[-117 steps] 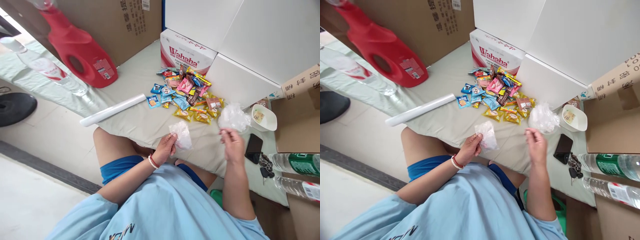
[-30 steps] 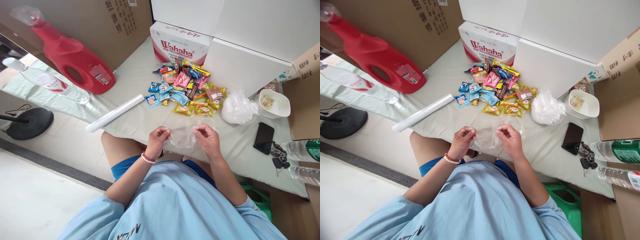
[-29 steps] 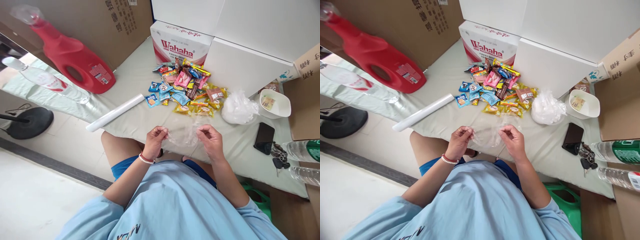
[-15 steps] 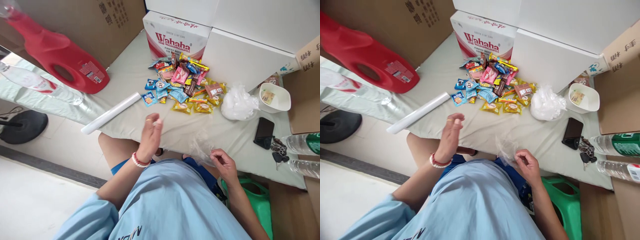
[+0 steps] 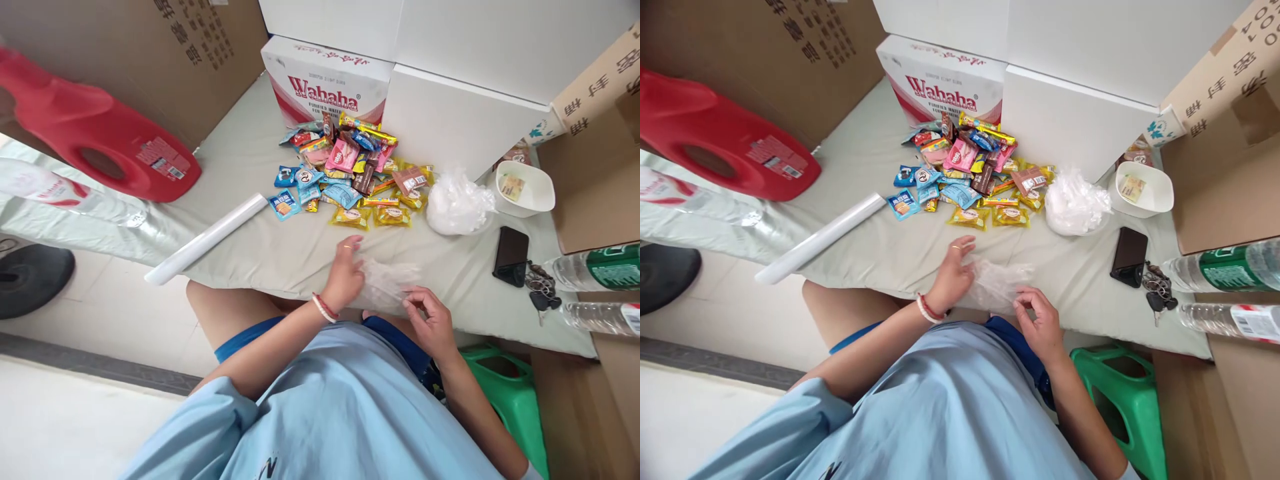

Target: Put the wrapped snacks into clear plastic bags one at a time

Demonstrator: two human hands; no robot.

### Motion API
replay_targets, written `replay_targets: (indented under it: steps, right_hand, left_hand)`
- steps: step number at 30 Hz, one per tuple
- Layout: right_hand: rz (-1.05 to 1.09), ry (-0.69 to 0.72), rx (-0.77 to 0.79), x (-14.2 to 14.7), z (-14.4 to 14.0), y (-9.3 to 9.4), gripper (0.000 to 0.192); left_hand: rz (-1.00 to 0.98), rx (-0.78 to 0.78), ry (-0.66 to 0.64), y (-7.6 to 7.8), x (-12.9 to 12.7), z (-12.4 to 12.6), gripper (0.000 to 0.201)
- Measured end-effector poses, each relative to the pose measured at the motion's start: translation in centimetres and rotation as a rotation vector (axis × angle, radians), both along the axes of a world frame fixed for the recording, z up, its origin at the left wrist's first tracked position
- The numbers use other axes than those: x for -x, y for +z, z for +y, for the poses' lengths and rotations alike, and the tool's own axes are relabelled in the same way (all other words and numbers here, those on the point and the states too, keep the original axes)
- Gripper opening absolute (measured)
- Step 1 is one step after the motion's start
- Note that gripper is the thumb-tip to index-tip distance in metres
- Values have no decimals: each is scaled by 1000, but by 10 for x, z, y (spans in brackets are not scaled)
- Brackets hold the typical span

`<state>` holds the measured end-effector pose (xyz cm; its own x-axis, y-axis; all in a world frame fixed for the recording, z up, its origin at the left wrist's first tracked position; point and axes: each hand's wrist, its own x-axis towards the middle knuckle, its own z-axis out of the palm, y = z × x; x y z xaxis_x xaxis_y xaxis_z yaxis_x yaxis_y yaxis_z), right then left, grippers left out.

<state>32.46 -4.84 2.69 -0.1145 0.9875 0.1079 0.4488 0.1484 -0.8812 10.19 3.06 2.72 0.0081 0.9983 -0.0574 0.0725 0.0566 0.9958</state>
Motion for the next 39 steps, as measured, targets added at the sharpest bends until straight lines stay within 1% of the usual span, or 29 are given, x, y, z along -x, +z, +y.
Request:
replay_targets:
  steps: [2, 4, 6, 7, 9, 10, 12, 14, 16, 18, 19, 20, 22, 23, 24, 26, 28, 30, 31, 33, 34, 37, 39]
  right_hand:
    - [75, -66, 69, 0, 2, -3, 14]
    - [157, -131, 143, 1, 4, -4, 18]
    - [223, -181, 202, 0, 7, -4, 22]
    - [240, -201, 219, 0, 8, -3, 23]
    - [234, -239, 213, -3, 11, 1, 24]
    - [214, -255, 184, -5, 13, 4, 23]
    - [146, -280, 66, -7, 17, 15, 20]
    - [55, -270, -99, -3, 23, 29, 17]
    - [-58, -188, -236, 7, 30, 42, 17]
    - [-185, -46, -300, 22, 38, 49, 31]
    - [-245, 30, -309, 30, 42, 49, 37]
    - [-299, 95, -308, 37, 46, 47, 36]
    - [-363, 174, -287, 46, 54, 38, 17]
    - [-365, 190, -269, 47, 58, 33, 12]
    - [-343, 194, -246, 46, 61, 28, 13]
    - [-231, 170, -180, 41, 65, 22, 15]
    - [-100, 152, -102, 35, 64, 20, 18]
    - [-37, 171, -63, 34, 61, 20, 19]
    - [-42, 203, -65, 36, 58, 21, 22]
    - [-93, 268, -98, 42, 53, 20, 38]
    - [-119, 278, -115, 46, 51, 18, 39]
    - [-106, 217, -110, 50, 51, 14, 12]
    - [-13, 160, -55, 47, 52, 12, 11]
  left_hand:
    - [-123, 122, 143, -1, 25, 4, 60]
    - [-202, 211, 253, 0, 43, 4, 49]
    - [-240, 279, 316, 1, 53, 0, 41]
    - [-246, 304, 326, 1, 55, -3, 37]
    - [-245, 320, 315, 0, 52, -9, 31]
    - [-239, 308, 299, 1, 48, -11, 29]
    - [-224, 258, 255, 2, 40, -14, 27]
    - [-207, 209, 209, 7, 30, -16, 26]
    - [-197, 174, 168, 12, 22, -17, 27]
    - [-194, 148, 133, 17, 17, -19, 29]
    - [-198, 139, 118, 19, 15, -20, 31]
    - [-209, 138, 101, 21, 14, -21, 34]
    - [-261, 170, 73, 21, 15, -23, 43]
    - [-306, 202, 60, 21, 17, -24, 49]
    - [-355, 242, 47, 20, 19, -25, 54]
    - [-446, 328, 30, 17, 24, -26, 59]
    - [-490, 393, 31, 14, 28, -27, 54]
    - [-485, 398, 58, 13, 28, -27, 43]
    - [-481, 382, 68, 13, 26, -27, 40]
    - [-497, 350, 72, 15, 21, -27, 40]
    - [-520, 349, 67, 16, 18, -26, 41]
    - [-608, 384, 63, 18, 15, -24, 43]
    - [-641, 395, 84, 18, 18, -23, 45]
